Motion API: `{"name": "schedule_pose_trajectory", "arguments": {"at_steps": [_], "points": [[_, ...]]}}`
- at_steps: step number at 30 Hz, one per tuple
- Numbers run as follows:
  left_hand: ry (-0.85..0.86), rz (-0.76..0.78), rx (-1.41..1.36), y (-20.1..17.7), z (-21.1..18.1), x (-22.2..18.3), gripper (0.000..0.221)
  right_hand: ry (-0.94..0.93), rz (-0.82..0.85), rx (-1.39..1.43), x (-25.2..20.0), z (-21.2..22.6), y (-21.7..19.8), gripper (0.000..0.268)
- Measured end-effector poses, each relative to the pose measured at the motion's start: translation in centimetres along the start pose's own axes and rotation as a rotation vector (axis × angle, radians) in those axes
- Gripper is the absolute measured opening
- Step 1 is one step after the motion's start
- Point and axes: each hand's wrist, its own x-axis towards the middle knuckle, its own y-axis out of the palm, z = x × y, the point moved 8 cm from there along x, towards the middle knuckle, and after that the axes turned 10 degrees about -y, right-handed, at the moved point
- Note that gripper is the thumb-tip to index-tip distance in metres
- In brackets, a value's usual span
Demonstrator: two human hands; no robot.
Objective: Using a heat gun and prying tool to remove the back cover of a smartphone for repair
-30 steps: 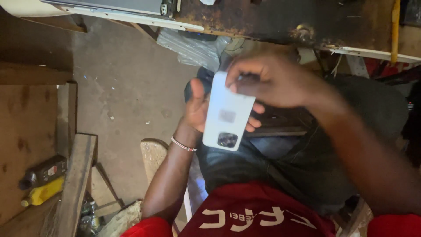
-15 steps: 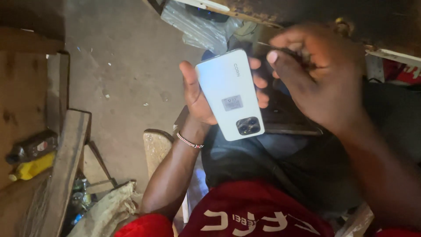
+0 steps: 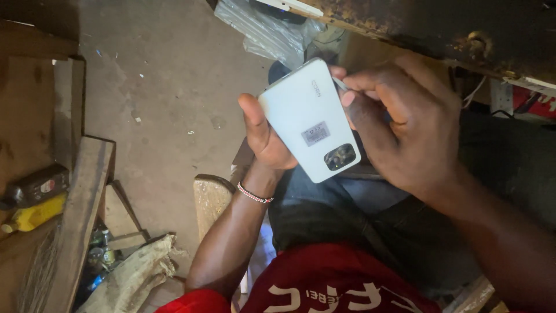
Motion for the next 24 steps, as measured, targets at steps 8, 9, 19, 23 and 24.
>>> {"name": "schedule_pose_trajectory", "arguments": {"at_steps": [8,9,19,23,24], "points": [[0.052,-0.015,0.075,0.1,-0.5,0.0,0.091,-0.023,-0.009,0.018,-0.1,-0.4,0.4,0.01],[0.052,-0.015,0.075,0.2,-0.5,0.0,0.091,-0.024,-0.009,0.017,0.1,-0.2,0.4,0.01],[0.044,-0.024,0.069,-0.4,-0.2,-0.1,0.092,-0.057,-0.022,-0.007,0.0,-0.1,0.6,0.008],[0.255,-0.282,0.119,-6.7,1.2,-1.8,0.083,-0.06,-0.046,-0.137,-0.5,-0.3,1.0,0.018],[0.255,-0.281,0.119,-7.6,1.6,-2.0,0.083,-0.06,-0.046,-0.138,-0.5,-0.3,1.2,0.018]]}}
